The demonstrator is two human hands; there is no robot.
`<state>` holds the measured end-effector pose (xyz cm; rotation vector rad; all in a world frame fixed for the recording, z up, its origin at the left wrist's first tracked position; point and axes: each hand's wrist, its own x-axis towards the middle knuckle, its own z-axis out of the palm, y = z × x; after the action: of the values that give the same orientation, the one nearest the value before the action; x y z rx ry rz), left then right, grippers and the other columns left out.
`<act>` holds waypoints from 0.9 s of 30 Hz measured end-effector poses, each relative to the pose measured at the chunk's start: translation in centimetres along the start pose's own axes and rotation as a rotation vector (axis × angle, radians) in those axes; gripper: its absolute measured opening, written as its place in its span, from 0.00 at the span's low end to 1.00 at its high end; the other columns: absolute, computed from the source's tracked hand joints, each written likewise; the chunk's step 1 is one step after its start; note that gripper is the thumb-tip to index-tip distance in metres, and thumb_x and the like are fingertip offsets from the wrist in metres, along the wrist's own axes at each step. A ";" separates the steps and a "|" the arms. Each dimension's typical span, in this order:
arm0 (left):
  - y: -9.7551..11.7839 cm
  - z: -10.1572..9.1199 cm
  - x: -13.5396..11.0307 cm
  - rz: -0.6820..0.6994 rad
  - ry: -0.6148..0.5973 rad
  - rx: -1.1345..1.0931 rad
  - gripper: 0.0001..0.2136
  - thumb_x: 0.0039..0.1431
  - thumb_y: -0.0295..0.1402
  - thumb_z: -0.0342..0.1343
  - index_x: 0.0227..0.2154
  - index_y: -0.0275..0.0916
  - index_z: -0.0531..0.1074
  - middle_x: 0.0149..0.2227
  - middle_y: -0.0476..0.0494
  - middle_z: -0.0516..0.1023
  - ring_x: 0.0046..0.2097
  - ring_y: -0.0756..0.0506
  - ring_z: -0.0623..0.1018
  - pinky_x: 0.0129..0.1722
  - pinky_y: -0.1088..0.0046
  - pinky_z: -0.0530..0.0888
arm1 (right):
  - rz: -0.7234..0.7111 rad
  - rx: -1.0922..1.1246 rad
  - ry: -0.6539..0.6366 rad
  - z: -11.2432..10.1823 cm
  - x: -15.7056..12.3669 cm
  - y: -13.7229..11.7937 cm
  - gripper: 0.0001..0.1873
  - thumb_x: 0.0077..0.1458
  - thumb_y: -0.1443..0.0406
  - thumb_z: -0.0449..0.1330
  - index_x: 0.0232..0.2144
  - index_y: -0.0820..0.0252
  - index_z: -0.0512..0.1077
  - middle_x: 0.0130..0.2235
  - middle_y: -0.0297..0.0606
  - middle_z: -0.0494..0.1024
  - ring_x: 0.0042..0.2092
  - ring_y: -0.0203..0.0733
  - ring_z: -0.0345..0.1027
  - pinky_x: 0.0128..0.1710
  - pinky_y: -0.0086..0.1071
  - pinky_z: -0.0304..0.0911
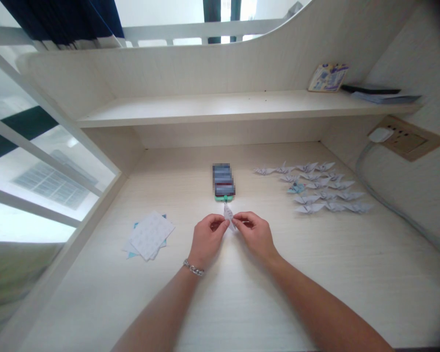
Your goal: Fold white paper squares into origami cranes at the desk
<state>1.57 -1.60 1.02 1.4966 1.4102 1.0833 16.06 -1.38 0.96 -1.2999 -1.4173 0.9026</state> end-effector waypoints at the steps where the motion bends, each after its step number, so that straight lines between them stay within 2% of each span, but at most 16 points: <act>1: 0.0 0.0 0.0 0.003 -0.001 0.002 0.11 0.52 0.39 0.54 0.31 0.36 0.72 0.31 0.45 0.76 0.32 0.48 0.75 0.34 0.73 0.71 | -0.020 -0.014 0.006 0.0 0.0 -0.1 0.09 0.49 0.61 0.58 0.30 0.61 0.74 0.33 0.39 0.76 0.35 0.41 0.70 0.35 0.32 0.65; 4: 0.2 0.0 -0.1 0.017 -0.003 0.015 0.10 0.52 0.39 0.53 0.31 0.36 0.72 0.31 0.46 0.76 0.32 0.49 0.75 0.35 0.74 0.71 | -0.052 -0.051 0.013 -0.1 0.1 -0.1 0.08 0.49 0.61 0.58 0.29 0.60 0.74 0.32 0.39 0.75 0.34 0.40 0.69 0.35 0.32 0.65; 7: 0.3 0.1 -0.2 0.026 0.000 0.047 0.10 0.53 0.39 0.53 0.30 0.37 0.72 0.30 0.46 0.76 0.32 0.49 0.75 0.35 0.74 0.71 | -0.024 -0.059 0.002 -0.1 0.1 0.0 0.08 0.47 0.62 0.59 0.28 0.61 0.74 0.30 0.39 0.75 0.32 0.40 0.69 0.34 0.32 0.65; 13: 0.6 0.1 -0.4 0.059 -0.021 0.087 0.10 0.54 0.38 0.51 0.32 0.38 0.72 0.31 0.47 0.76 0.33 0.49 0.75 0.35 0.74 0.71 | 0.031 -0.014 -0.038 -0.1 0.1 0.3 0.08 0.47 0.63 0.59 0.29 0.62 0.73 0.30 0.39 0.76 0.32 0.40 0.70 0.34 0.33 0.65; 20: 0.7 0.0 -0.4 0.115 -0.038 0.124 0.10 0.55 0.37 0.50 0.34 0.38 0.72 0.33 0.46 0.77 0.34 0.49 0.75 0.36 0.75 0.71 | 0.018 0.037 -0.053 -0.1 0.1 0.4 0.09 0.47 0.62 0.59 0.30 0.62 0.73 0.30 0.39 0.77 0.32 0.40 0.70 0.34 0.32 0.66; 27: 0.7 0.2 -0.5 0.146 -0.025 0.167 0.09 0.55 0.36 0.51 0.34 0.39 0.73 0.33 0.45 0.77 0.34 0.49 0.76 0.37 0.74 0.72 | -0.025 -0.061 -0.038 0.0 -0.1 -0.2 0.07 0.49 0.64 0.57 0.29 0.61 0.73 0.30 0.37 0.77 0.32 0.39 0.70 0.34 0.31 0.65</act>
<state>1.96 -2.18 1.63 1.7496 1.4211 1.0511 16.02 -1.53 1.11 -1.3140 -1.4981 0.8778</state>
